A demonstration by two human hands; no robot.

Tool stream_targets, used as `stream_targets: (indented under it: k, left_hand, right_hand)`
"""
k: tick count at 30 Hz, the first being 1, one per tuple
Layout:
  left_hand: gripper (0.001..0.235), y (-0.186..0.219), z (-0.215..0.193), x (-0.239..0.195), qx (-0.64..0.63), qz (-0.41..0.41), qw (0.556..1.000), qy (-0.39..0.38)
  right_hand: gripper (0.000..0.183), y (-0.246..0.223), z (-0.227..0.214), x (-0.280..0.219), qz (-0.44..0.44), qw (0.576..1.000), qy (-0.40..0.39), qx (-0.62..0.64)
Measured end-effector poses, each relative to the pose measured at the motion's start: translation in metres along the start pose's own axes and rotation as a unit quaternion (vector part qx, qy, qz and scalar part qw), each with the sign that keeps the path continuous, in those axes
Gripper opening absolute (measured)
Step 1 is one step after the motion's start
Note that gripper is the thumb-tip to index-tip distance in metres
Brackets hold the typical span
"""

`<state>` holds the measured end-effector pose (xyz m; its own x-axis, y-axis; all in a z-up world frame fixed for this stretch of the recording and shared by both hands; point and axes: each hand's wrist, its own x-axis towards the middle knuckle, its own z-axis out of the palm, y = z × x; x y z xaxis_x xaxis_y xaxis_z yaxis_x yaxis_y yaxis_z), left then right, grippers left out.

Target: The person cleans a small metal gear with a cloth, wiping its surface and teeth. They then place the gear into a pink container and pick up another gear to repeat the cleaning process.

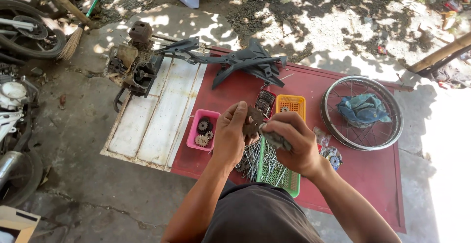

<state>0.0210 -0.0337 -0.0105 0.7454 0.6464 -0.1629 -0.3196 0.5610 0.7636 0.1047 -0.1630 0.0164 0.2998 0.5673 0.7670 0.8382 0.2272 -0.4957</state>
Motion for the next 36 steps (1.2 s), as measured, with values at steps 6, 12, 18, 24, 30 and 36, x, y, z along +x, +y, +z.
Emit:
stream_targets:
  k: [6,12,18,24,30,36]
  left_hand:
    - [0.038,-0.023,0.0,-0.003,0.004,-0.001,0.999,0.049]
    - [0.032,-0.02,0.007,-0.004,0.048,0.062,0.997,0.014]
    - [0.014,-0.002,-0.033,0.014,0.039,0.024,0.996,-0.082]
    - [0.019,0.028,-0.051,0.02,0.026,0.036,0.994,-0.104]
    - [0.017,0.042,-0.075,0.023,0.004,0.01,0.998,-0.07]
    - [0.016,0.04,-0.075,0.02,0.02,0.012,0.994,-0.103]
  right_hand:
    - [0.037,0.011,-0.024,-0.011,0.027,0.999,-0.024,-0.033]
    - [0.036,-0.013,-0.005,-0.002,0.033,0.999,-0.001,-0.039]
    - [0.038,-0.029,0.012,0.015,0.03,0.999,0.015,-0.035]
    - [0.045,-0.028,0.054,0.003,0.044,0.997,0.039,-0.044]
    - [0.035,-0.022,0.077,-0.009,0.108,0.99,0.034,-0.084]
    - [0.033,-0.055,0.075,0.01,0.087,0.989,0.073,-0.091]
